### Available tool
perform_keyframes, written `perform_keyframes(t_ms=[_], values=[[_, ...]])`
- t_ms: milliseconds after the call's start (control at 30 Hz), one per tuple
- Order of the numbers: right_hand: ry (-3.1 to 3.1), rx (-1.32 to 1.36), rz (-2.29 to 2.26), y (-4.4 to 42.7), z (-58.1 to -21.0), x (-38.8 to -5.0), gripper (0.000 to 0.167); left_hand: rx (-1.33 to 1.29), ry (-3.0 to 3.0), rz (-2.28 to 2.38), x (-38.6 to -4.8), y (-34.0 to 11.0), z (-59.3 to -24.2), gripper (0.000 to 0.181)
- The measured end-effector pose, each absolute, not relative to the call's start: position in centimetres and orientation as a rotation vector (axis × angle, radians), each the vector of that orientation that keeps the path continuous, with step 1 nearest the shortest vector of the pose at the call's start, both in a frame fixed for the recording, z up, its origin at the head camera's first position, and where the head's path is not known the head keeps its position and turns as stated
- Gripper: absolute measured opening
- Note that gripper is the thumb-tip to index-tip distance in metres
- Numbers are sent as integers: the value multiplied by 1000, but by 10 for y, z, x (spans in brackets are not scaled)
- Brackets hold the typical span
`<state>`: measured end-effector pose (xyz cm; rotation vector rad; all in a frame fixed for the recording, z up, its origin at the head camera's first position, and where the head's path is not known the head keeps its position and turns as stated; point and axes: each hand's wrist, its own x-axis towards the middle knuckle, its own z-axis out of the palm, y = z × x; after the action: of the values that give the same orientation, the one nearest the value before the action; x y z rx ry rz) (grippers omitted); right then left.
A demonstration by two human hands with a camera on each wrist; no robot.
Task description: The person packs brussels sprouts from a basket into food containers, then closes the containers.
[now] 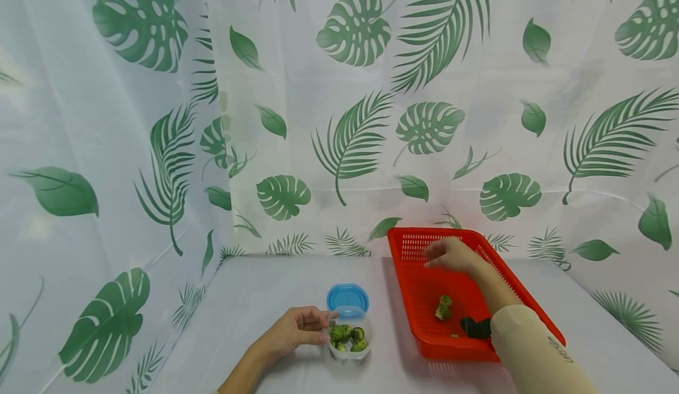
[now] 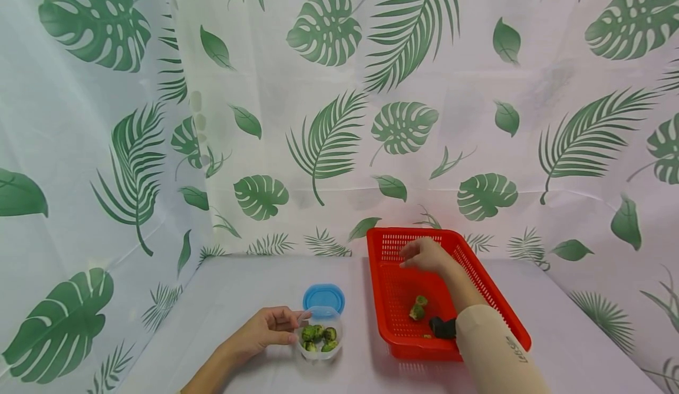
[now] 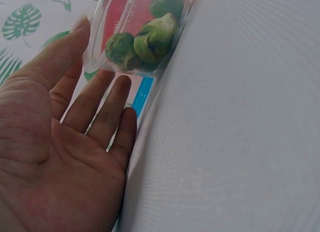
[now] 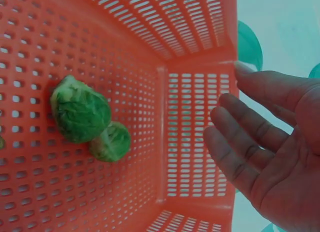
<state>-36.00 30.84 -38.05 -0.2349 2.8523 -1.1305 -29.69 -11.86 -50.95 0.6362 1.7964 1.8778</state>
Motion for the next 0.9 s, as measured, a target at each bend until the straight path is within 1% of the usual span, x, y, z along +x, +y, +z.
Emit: perform_keyframes(t_ms=[200, 433, 767, 900], values=[[2814, -214, -1142, 312, -387, -359, 47, 633, 1789, 1877, -296, -118, -509, 22], [2771, -193, -1146, 316, -390, -360, 39, 639, 1796, 1881, -298, -118, -510, 21], [2694, -131, -1132, 318, -395, -358, 39, 645, 1794, 1880, -297, -118, -509, 21], [2678, -105, -1123, 318, -396, -358, 42, 649, 1792, 1878, -296, -119, -508, 20]])
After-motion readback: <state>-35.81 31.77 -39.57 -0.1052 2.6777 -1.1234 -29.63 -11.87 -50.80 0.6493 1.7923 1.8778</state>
